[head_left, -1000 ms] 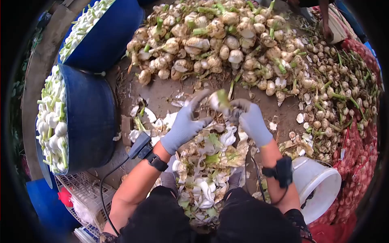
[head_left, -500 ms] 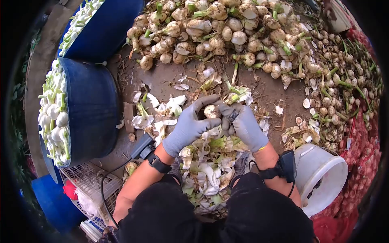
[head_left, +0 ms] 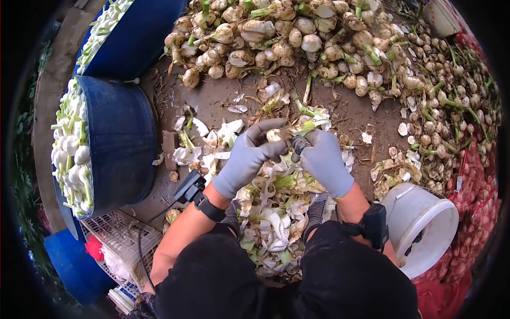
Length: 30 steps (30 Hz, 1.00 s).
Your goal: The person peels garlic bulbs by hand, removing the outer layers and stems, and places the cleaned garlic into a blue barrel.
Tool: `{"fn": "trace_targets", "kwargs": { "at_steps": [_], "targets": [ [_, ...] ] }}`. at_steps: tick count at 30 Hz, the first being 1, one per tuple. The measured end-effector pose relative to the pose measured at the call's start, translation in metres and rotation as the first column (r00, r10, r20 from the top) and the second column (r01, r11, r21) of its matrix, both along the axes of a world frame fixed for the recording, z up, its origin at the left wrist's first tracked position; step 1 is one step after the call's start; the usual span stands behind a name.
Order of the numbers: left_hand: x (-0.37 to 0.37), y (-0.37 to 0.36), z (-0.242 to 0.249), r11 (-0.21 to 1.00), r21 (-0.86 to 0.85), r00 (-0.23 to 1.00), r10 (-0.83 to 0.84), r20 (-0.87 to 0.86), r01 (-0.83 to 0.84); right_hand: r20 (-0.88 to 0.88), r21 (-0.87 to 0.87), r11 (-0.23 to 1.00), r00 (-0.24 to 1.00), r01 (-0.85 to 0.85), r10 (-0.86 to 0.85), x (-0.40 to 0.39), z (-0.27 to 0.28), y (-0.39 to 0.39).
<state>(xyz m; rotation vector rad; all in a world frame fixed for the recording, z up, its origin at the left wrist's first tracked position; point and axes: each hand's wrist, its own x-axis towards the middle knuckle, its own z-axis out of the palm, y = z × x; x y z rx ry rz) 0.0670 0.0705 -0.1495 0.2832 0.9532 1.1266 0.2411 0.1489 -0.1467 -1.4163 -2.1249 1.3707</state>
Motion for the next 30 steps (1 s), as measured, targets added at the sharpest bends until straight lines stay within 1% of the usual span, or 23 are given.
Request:
{"fn": "trace_targets", "kwargs": {
  "at_steps": [1, 2, 3, 4, 6, 7, 9, 10, 12, 13, 14, 15, 16, 17, 19, 21, 22, 23, 25, 27, 28, 29, 30],
  "targets": [
    [0.004, 0.0, -0.003, 0.976, 0.194, 0.938, -0.024, -0.347, 0.097, 0.001, -0.002, 1.0, 1.0, 0.004, -0.004, 0.002, -0.001, 0.001],
    [0.006, 0.001, -0.002, 0.909, 0.335, 0.761, 0.031, -0.648, 0.248, 0.16, -0.009, 1.0, 0.987, 0.002, -0.001, -0.001, 0.007, 0.004],
    [0.006, 0.002, 0.0, 0.91, 0.333, 0.762, 0.03, -0.647, 0.247, 0.314, -0.016, 1.0, 0.95, 0.0, 0.005, -0.002, 0.012, 0.005],
    [0.006, 0.004, 0.005, 0.965, 0.219, 0.862, -0.013, -0.507, 0.144, 0.314, -0.016, 1.0, 0.949, 0.002, 0.003, -0.001, 0.012, 0.005],
    [0.003, 0.008, 0.015, 1.0, -0.022, 0.991, -0.018, -0.136, 0.015, 0.266, 0.27, 0.954, 0.962, -0.133, 0.059, 0.001, 0.013, 0.001],
    [-0.002, 0.007, 0.009, 1.0, -0.021, 0.991, -0.017, -0.136, 0.014, 0.266, 0.271, 0.953, 0.962, -0.134, 0.059, 0.001, 0.017, 0.001],
    [-0.009, 0.003, -0.002, 0.945, 0.207, 0.942, -0.19, -0.275, 0.251, 0.357, 0.337, 0.9, 0.922, -0.277, 0.15, -0.001, 0.026, -0.002],
    [-0.01, 0.0, -0.005, 0.94, 0.176, 0.915, -0.221, -0.338, 0.292, 0.357, 0.335, 0.9, 0.921, -0.281, 0.155, -0.001, 0.021, -0.004],
    [-0.002, 0.005, 0.015, 0.982, 0.102, 0.965, -0.135, -0.225, 0.161, 0.098, 0.295, 0.95, 0.993, -0.099, 0.073, 0.0, 0.007, -0.008],
    [0.001, 0.006, 0.021, 0.999, 0.011, 0.993, -0.04, -0.115, 0.042, 0.097, 0.293, 0.951, 0.993, -0.095, 0.07, 0.0, 0.008, -0.008],
    [-0.004, 0.004, 0.018, 0.984, 0.133, 0.981, -0.092, -0.173, 0.116, -0.192, -0.029, 1.0, 0.981, -0.002, -0.004, -0.001, 0.01, -0.006],
    [-0.002, 0.004, 0.017, 0.983, 0.135, 0.981, -0.097, -0.17, 0.121, -0.428, -0.358, 0.934, 0.889, -0.001, -0.163, -0.002, 0.013, -0.003],
    [0.001, 0.003, 0.017, 0.967, 0.155, 0.929, -0.138, -0.342, 0.2, -0.549, -0.439, 0.895, 0.812, -0.08, -0.197, -0.006, 0.017, -0.001],
    [0.003, 0.004, 0.019, 0.947, 0.16, 0.846, -0.164, -0.507, 0.28, -0.549, -0.438, 0.896, 0.812, -0.079, -0.197, -0.004, 0.011, 0.001],
    [-0.004, 0.001, 0.014, 0.959, 0.064, 0.836, -0.208, -0.508, 0.277, -0.409, -0.557, 0.828, 0.888, -0.063, -0.208, 0.0, -0.006, 0.002],
    [-0.014, -0.003, 0.013, 0.929, 0.026, 0.84, -0.32, -0.439, 0.368, -0.319, -0.47, 0.882, 0.94, -0.046, -0.121, -0.002, -0.003, 0.0],
    [-0.021, -0.003, 0.008, 0.954, 0.042, 0.809, -0.228, -0.541, 0.297, -0.379, -0.558, 0.828, 0.905, -0.057, -0.193, -0.001, 0.0, -0.004],
    [-0.025, 0.007, 0.002, 0.905, 0.317, 0.729, 0.01, -0.684, 0.285, -0.427, -0.637, 0.767, 0.864, -0.078, -0.267, -0.002, 0.001, -0.008],
    [-0.02, 0.009, -0.001, 0.987, 0.106, 0.632, 0.005, -0.775, 0.121, -0.444, -0.668, 0.737, 0.85, -0.103, -0.284, -0.001, -0.003, -0.015],
    [-0.01, 0.011, 0.014, 0.973, 0.166, 0.53, 0.057, -0.846, 0.161, -0.477, -0.717, 0.682, 0.816, -0.146, -0.327, -0.003, -0.003, -0.016],
    [-0.008, 0.012, 0.018, 0.952, 0.219, 0.42, 0.112, -0.9, 0.215, -0.315, -0.439, 0.896, 0.945, -0.067, -0.084, -0.004, 0.002, -0.014],
    [-0.009, 0.011, -0.001, 0.832, 0.449, 0.408, 0.304, -0.861, 0.326, -0.317, -0.433, 0.899, 0.944, -0.064, -0.086, -0.002, -0.004, -0.014],
    [-0.005, 0.01, 0.009, 0.912, 0.276, 0.548, 0.07, -0.834, 0.304, -0.362, -0.498, 0.864, 0.923, -0.074, -0.129, 0.0, -0.015, -0.018]
  ]
}}
